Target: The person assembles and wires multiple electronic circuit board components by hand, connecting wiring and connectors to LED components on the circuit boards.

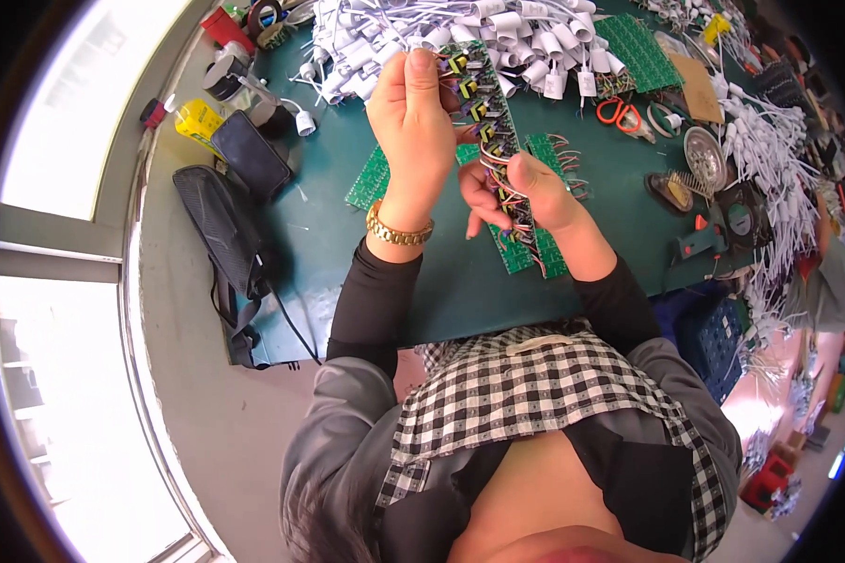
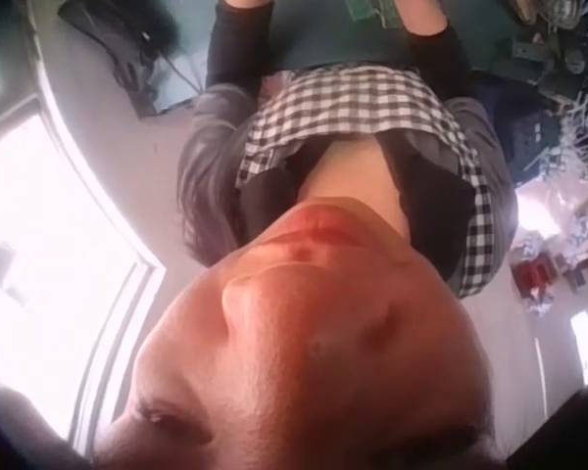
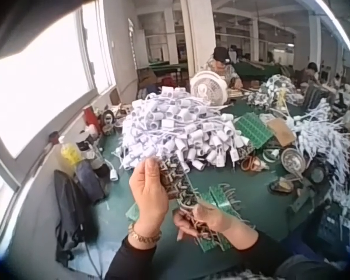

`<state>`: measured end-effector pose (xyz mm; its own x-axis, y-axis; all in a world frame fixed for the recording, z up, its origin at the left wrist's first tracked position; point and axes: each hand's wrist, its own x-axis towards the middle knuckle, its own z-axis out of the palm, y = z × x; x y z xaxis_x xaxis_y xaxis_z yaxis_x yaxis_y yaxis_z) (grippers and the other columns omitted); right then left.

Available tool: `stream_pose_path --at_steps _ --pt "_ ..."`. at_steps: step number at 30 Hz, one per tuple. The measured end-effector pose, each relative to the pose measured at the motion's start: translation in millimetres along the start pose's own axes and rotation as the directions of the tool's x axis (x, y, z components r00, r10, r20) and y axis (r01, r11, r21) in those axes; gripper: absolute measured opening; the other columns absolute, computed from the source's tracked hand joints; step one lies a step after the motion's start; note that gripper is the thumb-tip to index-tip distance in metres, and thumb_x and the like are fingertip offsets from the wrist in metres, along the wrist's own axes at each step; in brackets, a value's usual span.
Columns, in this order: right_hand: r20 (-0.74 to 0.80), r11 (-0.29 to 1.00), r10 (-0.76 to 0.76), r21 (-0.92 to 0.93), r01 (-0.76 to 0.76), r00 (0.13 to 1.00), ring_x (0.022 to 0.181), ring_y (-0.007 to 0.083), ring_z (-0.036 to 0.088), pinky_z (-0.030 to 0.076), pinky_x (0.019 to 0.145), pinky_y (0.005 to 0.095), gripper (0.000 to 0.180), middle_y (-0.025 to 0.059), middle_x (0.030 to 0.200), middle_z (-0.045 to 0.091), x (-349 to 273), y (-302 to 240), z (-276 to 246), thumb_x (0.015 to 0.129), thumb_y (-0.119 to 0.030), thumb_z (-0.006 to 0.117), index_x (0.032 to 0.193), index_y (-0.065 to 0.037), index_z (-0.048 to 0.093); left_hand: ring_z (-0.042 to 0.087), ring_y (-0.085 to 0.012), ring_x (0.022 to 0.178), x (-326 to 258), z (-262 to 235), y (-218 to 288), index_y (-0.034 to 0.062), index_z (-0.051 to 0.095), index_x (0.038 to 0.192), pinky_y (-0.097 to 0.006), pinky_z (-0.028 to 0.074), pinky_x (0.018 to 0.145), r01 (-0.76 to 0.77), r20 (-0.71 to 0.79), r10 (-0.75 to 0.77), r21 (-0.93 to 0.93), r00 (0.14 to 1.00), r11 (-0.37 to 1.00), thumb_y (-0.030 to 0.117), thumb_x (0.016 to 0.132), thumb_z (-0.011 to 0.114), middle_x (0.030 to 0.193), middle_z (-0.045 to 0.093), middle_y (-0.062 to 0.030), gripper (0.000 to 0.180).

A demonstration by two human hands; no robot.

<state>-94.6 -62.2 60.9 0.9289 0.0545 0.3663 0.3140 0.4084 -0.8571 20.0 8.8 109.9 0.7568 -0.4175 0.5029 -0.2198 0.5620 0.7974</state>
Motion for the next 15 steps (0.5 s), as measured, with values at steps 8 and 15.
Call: stream_pose_path --at_steps 8,15 --pt "-0.412 0.931 -0.139 -0.366 -0.023 0.900 0.077 0.0105 0.057 0.046 0.069 0.0241 0.038 0.0023 0.089 0.058 7.2 -2.6 13.5 0.095 -0.036 0.045 0.104 -0.001 0.054 0.043 -0.0026 0.051 4.6 -5.7 0.0 0.0015 0.060 0.080 -0.018 0.033 0.045 -0.048 0.005 0.048 0.021 0.999 0.999 0.024 0.093 0.055 0.062 0.053 0.0027 0.026" --pt "-0.316 0.792 -0.353 -0.602 0.101 0.881 0.065 0.0113 0.056 0.045 0.060 0.0244 0.049 0.0058 0.074 0.060 2.8 -17.6 19.1 0.100 -0.038 0.031 0.086 0.003 0.055 0.039 -0.0027 0.048 -5.0 9.4 9.1 0.0064 0.050 0.072 -0.017 0.031 0.044 0.090 0.139 -0.089 0.004 0.986 0.996 0.020 0.096 0.049 0.056 0.046 0.0049 0.027"
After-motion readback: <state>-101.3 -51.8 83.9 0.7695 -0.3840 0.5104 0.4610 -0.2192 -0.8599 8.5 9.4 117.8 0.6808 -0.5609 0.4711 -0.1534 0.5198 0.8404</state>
